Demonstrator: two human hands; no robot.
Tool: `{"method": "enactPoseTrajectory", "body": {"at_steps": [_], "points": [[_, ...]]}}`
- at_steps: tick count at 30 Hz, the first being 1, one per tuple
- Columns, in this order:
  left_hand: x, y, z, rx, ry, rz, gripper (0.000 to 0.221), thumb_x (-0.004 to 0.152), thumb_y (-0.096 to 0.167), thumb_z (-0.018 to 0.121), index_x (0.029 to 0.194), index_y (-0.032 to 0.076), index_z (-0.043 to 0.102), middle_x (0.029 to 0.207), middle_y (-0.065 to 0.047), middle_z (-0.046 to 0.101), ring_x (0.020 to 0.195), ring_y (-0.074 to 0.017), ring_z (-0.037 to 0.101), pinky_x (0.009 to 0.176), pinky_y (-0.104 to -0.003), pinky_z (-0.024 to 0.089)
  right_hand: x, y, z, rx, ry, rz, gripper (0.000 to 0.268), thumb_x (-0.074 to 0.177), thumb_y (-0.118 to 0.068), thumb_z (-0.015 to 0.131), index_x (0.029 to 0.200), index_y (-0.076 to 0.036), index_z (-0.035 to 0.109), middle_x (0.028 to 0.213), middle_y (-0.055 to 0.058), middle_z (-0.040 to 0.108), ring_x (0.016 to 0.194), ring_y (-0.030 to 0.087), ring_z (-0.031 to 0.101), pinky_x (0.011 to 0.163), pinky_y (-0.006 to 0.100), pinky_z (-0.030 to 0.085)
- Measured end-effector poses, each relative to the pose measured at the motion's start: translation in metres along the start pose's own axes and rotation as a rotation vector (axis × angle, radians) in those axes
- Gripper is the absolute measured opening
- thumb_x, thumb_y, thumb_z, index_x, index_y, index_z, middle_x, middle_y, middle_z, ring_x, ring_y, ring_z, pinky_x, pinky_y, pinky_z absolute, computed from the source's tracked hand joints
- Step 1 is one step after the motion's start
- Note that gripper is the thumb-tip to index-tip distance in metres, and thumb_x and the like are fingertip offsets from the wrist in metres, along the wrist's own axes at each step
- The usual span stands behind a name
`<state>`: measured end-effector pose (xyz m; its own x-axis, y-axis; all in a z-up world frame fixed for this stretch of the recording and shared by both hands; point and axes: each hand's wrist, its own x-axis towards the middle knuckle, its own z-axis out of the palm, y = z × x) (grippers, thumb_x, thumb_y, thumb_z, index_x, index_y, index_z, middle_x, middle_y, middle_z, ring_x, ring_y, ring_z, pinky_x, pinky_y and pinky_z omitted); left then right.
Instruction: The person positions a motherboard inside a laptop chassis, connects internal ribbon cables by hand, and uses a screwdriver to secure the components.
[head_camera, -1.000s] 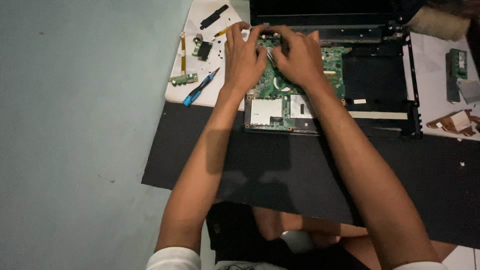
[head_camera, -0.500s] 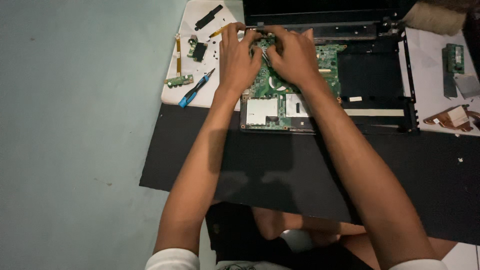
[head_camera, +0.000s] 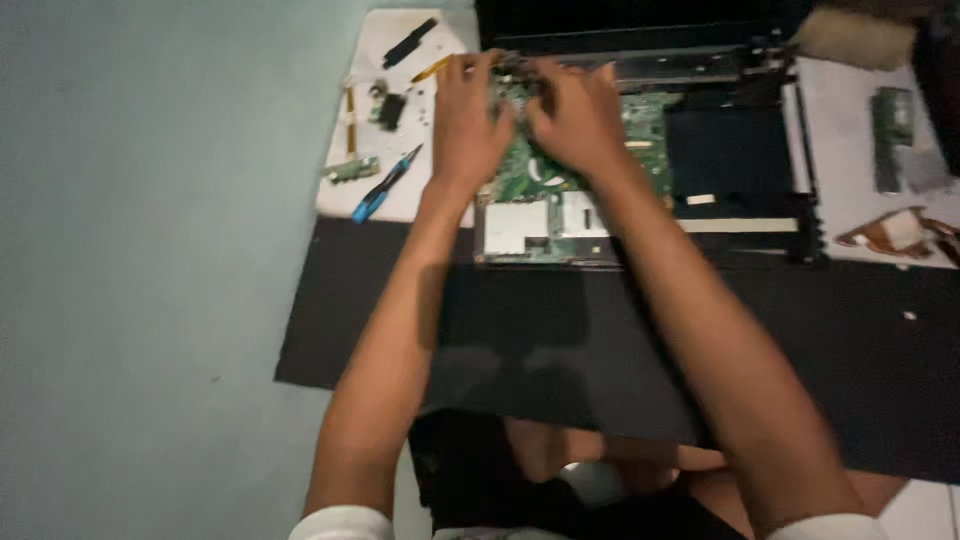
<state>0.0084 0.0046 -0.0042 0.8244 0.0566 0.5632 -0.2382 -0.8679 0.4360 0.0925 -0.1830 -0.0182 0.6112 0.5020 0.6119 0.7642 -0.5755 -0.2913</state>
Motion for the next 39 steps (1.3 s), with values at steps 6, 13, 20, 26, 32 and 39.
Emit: {"method": "enactPoseTrajectory", "body": {"at_steps": [6, 13, 20, 26, 32, 39], "points": [[0.006, 0.005, -0.005, 0.037, -0.04, 0.185, 0.041, 0.106, 0.024, 0.076, 0.143, 0.007, 0.069, 0.128, -0.026, 0.062, 0.118, -0.0484, 0.059, 0.104, -0.063, 0.046, 0.002, -0.007, -0.003, 0.053, -0.028, 0.053, 0.054, 0.095, -0.024, 0.067, 0.147, -0.03, 0.083, 0.126, 0.004, 0.092, 0.11, 0.039, 0.083, 0.098, 0.058, 0.041], [0.0, 0.015, -0.013, 0.084, -0.074, 0.124, 0.038, 0.117, 0.019, 0.064, 0.15, -0.001, 0.061, 0.138, -0.024, 0.05, 0.131, -0.0477, 0.05, 0.106, -0.062, 0.045, 0.004, -0.014, -0.009, 0.131, -0.059, 0.123, 0.043, 0.101, -0.027, 0.062, 0.135, -0.017, 0.087, 0.112, 0.008, 0.093, 0.108, 0.038, 0.082, 0.104, 0.055, 0.04], [0.0, 0.017, -0.015, 0.138, -0.03, 0.104, 0.037, 0.11, 0.024, 0.067, 0.139, 0.001, 0.06, 0.134, -0.028, 0.05, 0.128, -0.0506, 0.047, 0.106, -0.062, 0.043, 0.006, -0.015, -0.008, 0.101, -0.031, 0.076, 0.042, 0.096, -0.027, 0.064, 0.129, -0.02, 0.089, 0.101, 0.007, 0.092, 0.103, 0.038, 0.083, 0.096, 0.054, 0.041], [-0.004, 0.008, -0.008, 0.055, -0.105, -0.017, 0.057, 0.122, 0.027, 0.061, 0.173, 0.01, 0.041, 0.155, -0.028, 0.05, 0.141, -0.0518, 0.049, 0.109, -0.066, 0.048, 0.005, -0.015, -0.008, 0.113, -0.043, 0.093, 0.044, 0.099, -0.027, 0.064, 0.132, -0.017, 0.09, 0.107, 0.011, 0.092, 0.106, 0.04, 0.083, 0.102, 0.058, 0.041], [-0.002, 0.007, -0.009, 0.107, -0.043, 0.098, 0.033, 0.117, 0.024, 0.06, 0.142, 0.005, 0.07, 0.116, -0.018, 0.048, 0.11, -0.0415, 0.05, 0.091, -0.057, 0.046, 0.005, -0.016, -0.009, 0.094, 0.001, 0.046, 0.041, 0.095, -0.026, 0.063, 0.126, -0.023, 0.09, 0.096, 0.015, 0.089, 0.099, 0.043, 0.081, 0.095, 0.058, 0.04], [-0.004, 0.01, -0.007, 0.081, 0.027, 0.059, 0.017, 0.106, 0.024, 0.071, 0.116, 0.009, 0.072, 0.115, -0.019, 0.053, 0.112, -0.0431, 0.053, 0.087, -0.058, 0.049, 0.004, -0.017, -0.013, 0.099, -0.043, 0.054, 0.04, 0.1, -0.023, 0.063, 0.129, -0.026, 0.09, 0.096, 0.009, 0.09, 0.095, 0.038, 0.081, 0.095, 0.056, 0.039]]}}
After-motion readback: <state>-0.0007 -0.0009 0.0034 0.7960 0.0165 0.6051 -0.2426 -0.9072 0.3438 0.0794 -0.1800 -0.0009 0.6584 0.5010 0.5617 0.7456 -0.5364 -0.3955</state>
